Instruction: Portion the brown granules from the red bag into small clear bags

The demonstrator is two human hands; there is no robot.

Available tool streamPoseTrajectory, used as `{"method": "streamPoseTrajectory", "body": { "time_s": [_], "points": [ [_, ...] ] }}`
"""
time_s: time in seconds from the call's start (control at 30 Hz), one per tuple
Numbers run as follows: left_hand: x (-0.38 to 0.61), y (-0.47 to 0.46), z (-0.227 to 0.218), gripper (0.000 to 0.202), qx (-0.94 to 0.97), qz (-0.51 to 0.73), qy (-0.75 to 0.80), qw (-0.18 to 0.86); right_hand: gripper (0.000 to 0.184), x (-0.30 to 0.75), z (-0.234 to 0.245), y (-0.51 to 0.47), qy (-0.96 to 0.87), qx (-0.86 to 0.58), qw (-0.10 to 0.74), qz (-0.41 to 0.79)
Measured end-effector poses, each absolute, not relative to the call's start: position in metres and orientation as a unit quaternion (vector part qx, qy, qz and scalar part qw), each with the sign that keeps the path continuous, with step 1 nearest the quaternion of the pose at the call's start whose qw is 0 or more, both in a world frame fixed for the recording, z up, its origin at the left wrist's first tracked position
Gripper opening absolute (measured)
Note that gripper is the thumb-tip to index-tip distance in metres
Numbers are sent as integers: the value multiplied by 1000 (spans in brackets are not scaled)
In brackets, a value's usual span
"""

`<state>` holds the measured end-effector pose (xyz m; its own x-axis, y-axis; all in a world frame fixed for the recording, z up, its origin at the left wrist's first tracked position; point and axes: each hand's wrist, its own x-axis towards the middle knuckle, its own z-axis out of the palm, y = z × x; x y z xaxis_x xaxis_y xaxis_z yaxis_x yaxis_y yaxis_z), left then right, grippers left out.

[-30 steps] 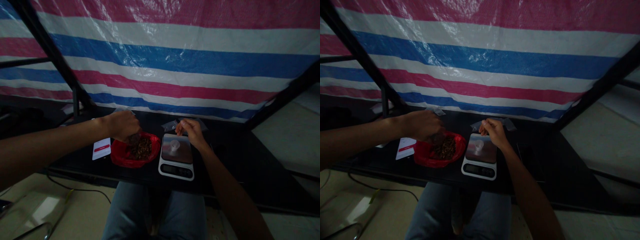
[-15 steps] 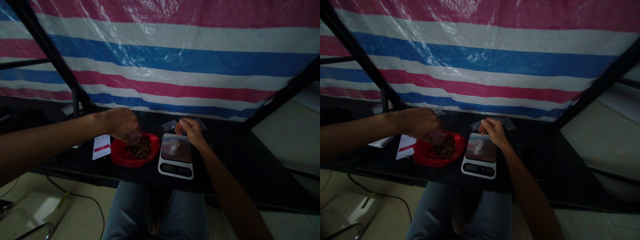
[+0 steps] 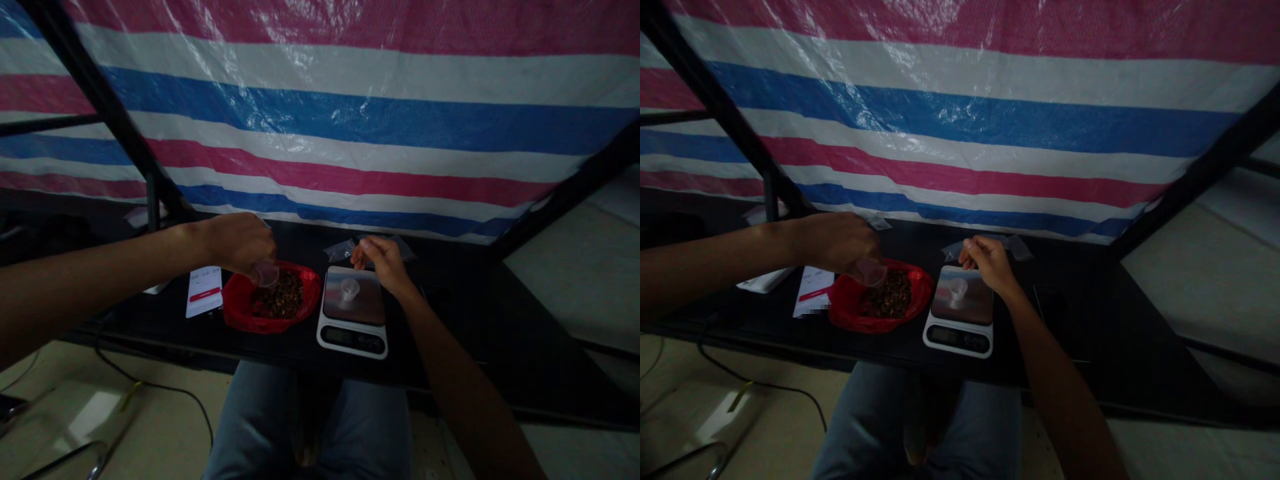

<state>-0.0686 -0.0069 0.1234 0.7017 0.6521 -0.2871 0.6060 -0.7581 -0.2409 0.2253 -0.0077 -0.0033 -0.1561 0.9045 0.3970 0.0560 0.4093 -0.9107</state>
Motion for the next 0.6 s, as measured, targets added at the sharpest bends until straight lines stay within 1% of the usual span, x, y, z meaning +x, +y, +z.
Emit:
{"method": "streamPoseTrajectory", "body": {
  "time_s": [0.07,0.13,0.23,0.3,0.37,0.43,0.53,0.6],
  "points": [
    [-70,-5,124,22,-917,235,-313,79,57,225,-3,-8,-647,-376,532,396],
    [-70,-5,124,27,-916,236,-316,73,58,225,-2,-8,-647,-380,530,394],
    [-69,-6,127,26,-915,233,-327,35,58,225,-1,-8,-651,-379,528,393],
    [-71,-6,130,29,-912,224,-344,26,59,226,-1,-8,-650,-379,528,394],
    [-74,-3,132,39,-908,210,-362,29,59,226,0,-8,-646,-382,530,394],
    [-77,4,131,45,-907,192,-375,21,60,226,0,-8,-642,-385,533,394],
    [-73,21,120,49,-910,150,-387,-11,60,226,0,-8,-642,-388,535,390],
    [-61,33,108,55,-909,131,-393,-31,59,225,0,-7,-648,-391,531,383]
  ]
}}
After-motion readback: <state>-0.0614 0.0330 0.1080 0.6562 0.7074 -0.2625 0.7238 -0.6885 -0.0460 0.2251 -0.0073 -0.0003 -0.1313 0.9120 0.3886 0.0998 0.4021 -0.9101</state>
